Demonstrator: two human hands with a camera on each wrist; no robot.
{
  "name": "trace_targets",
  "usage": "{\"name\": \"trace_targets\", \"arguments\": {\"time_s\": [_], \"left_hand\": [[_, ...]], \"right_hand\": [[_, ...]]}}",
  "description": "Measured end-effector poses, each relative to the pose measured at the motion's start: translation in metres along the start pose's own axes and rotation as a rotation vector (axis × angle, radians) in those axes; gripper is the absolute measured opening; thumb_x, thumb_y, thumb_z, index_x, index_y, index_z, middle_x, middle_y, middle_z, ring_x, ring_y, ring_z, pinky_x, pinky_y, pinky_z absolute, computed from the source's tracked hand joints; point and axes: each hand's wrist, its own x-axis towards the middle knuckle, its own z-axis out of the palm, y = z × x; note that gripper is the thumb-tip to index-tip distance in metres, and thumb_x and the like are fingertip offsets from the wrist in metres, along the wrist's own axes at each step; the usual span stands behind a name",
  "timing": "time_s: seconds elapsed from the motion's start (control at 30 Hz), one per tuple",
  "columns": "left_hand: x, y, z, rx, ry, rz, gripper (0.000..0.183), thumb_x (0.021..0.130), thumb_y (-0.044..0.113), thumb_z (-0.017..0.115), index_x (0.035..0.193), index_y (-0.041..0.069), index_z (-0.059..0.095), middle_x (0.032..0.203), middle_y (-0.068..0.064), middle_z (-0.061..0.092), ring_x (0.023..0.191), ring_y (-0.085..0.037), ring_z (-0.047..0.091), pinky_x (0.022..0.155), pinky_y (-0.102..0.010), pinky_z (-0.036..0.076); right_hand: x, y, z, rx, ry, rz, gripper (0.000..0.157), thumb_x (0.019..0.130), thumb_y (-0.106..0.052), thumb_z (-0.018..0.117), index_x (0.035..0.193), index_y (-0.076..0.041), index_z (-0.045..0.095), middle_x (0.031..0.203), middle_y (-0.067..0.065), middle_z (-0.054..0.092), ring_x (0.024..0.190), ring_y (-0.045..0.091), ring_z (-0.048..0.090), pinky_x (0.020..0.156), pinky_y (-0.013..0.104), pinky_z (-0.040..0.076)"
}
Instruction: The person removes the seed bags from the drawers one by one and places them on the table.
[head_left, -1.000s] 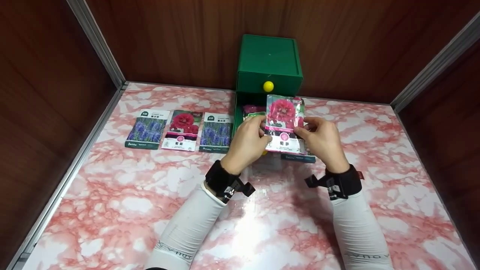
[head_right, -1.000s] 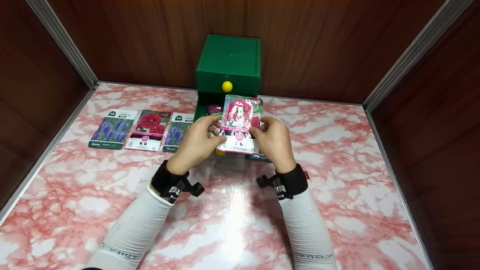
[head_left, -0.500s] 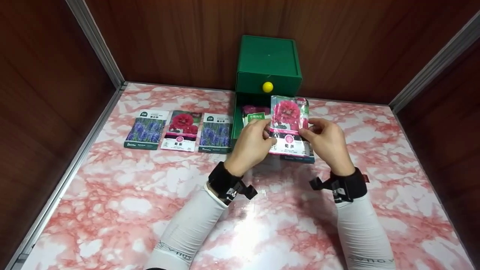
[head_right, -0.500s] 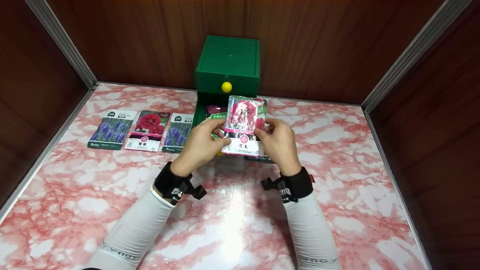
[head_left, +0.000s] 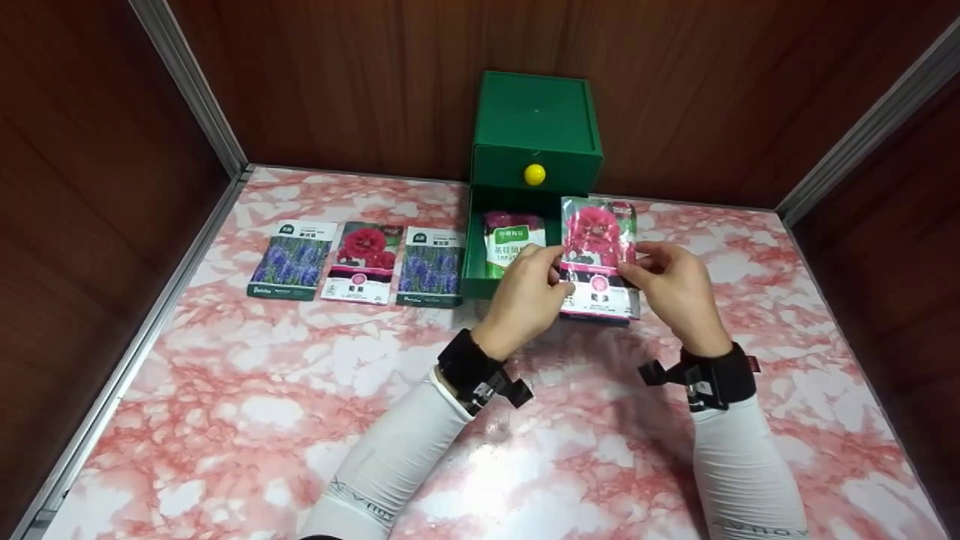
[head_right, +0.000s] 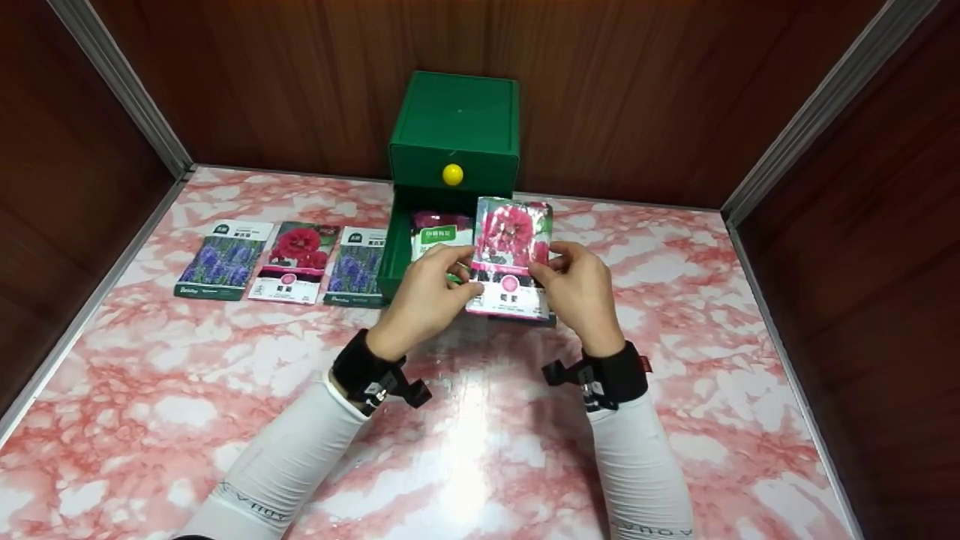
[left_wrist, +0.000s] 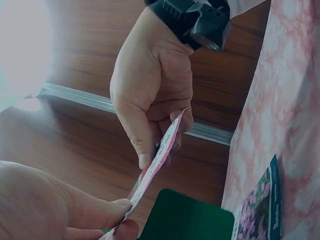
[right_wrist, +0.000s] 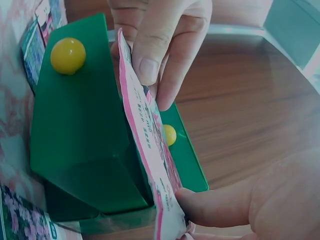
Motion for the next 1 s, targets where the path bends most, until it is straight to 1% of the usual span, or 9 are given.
{"name": "trace_targets", "arguments": {"time_s": [0.13, 0.3, 0.4, 0.47, 0.57, 0.77, 0.87, 0.93, 1.0], "left_hand": [[0.0, 0.003, 0.009, -0.02, 0.002, 0.015, 0.054, 0.099, 0.003, 0.081, 0.149, -0.009, 0.063, 0.111, -0.01, 0.065, 0.1, -0.018, 0.062, 0.089, -0.025, 0.052], [-0.001, 0.008, 0.02, -0.048, -0.017, 0.008, 0.056, 0.1, 0.002, 0.08, 0.152, -0.006, 0.062, 0.119, -0.012, 0.064, 0.101, -0.016, 0.061, 0.086, -0.02, 0.053], [-0.001, 0.012, 0.026, -0.073, -0.041, -0.008, 0.056, 0.101, 0.001, 0.078, 0.154, -0.004, 0.061, 0.131, -0.014, 0.064, 0.101, -0.015, 0.063, 0.084, -0.016, 0.054], [-0.001, 0.014, 0.03, -0.077, -0.049, -0.007, 0.056, 0.102, 0.001, 0.078, 0.155, -0.004, 0.061, 0.14, -0.015, 0.064, 0.102, -0.015, 0.065, 0.085, -0.015, 0.054], [-0.001, 0.017, 0.036, -0.069, -0.047, 0.015, 0.054, 0.102, 0.0, 0.077, 0.153, -0.004, 0.062, 0.151, -0.018, 0.061, 0.104, -0.016, 0.068, 0.087, -0.014, 0.053], [0.001, 0.022, 0.048, -0.074, -0.053, 0.058, 0.054, 0.1, -0.002, 0.076, 0.152, -0.005, 0.062, 0.158, -0.02, 0.059, 0.104, -0.014, 0.071, 0.091, -0.011, 0.052], [0.0, 0.023, 0.056, -0.096, -0.06, 0.081, 0.056, 0.099, -0.005, 0.076, 0.152, -0.006, 0.061, 0.161, -0.022, 0.057, 0.112, -0.019, 0.073, 0.094, -0.011, 0.052], [-0.001, 0.023, 0.063, -0.088, -0.063, 0.105, 0.058, 0.098, -0.005, 0.078, 0.153, -0.008, 0.06, 0.162, -0.024, 0.055, 0.121, -0.023, 0.072, 0.099, -0.012, 0.051], [-0.002, 0.022, 0.069, -0.06, -0.068, 0.129, 0.058, 0.098, -0.003, 0.08, 0.152, -0.008, 0.06, 0.162, -0.025, 0.054, 0.133, -0.027, 0.068, 0.109, -0.016, 0.049]], "right_hand": [[0.001, 0.008, -0.007, 0.011, 0.016, -0.009, 0.051, 0.107, -0.031, 0.078, 0.146, 0.0, 0.068, 0.117, 0.018, 0.075, 0.103, 0.023, 0.065, 0.082, 0.028, 0.048], [0.002, 0.016, -0.015, 0.027, 0.036, -0.003, 0.05, 0.107, -0.032, 0.078, 0.146, -0.002, 0.069, 0.116, 0.016, 0.074, 0.095, 0.017, 0.063, 0.071, 0.024, 0.05], [0.004, 0.021, -0.02, 0.056, 0.047, -0.003, 0.049, 0.107, -0.03, 0.079, 0.145, -0.001, 0.069, 0.114, 0.015, 0.074, 0.085, 0.013, 0.063, 0.064, 0.021, 0.051], [0.006, 0.024, -0.024, 0.077, 0.052, 0.001, 0.049, 0.107, -0.029, 0.078, 0.145, 0.0, 0.069, 0.112, 0.014, 0.074, 0.081, 0.01, 0.063, 0.062, 0.02, 0.052], [0.01, 0.029, -0.03, 0.117, 0.05, 0.012, 0.05, 0.106, -0.027, 0.079, 0.146, 0.001, 0.068, 0.107, 0.007, 0.075, 0.078, 0.007, 0.064, 0.062, 0.021, 0.054], [0.017, 0.04, -0.045, 0.228, 0.029, 0.039, 0.048, 0.105, -0.022, 0.08, 0.145, 0.002, 0.068, 0.095, -0.008, 0.075, 0.078, 0.006, 0.07, 0.062, 0.021, 0.057], [0.02, 0.046, -0.051, 0.314, 0.022, 0.056, 0.047, 0.104, -0.017, 0.081, 0.143, 0.005, 0.067, 0.093, -0.008, 0.076, 0.078, 0.006, 0.072, 0.061, 0.021, 0.059], [0.022, 0.05, -0.054, 0.354, 0.023, 0.072, 0.045, 0.104, -0.015, 0.081, 0.142, 0.004, 0.067, 0.092, -0.007, 0.077, 0.078, 0.006, 0.072, 0.061, 0.021, 0.059], [0.024, 0.054, -0.057, 0.391, 0.026, 0.083, 0.042, 0.103, -0.013, 0.081, 0.139, 0.003, 0.069, 0.092, -0.005, 0.077, 0.076, 0.006, 0.072, 0.06, 0.021, 0.058]]}}
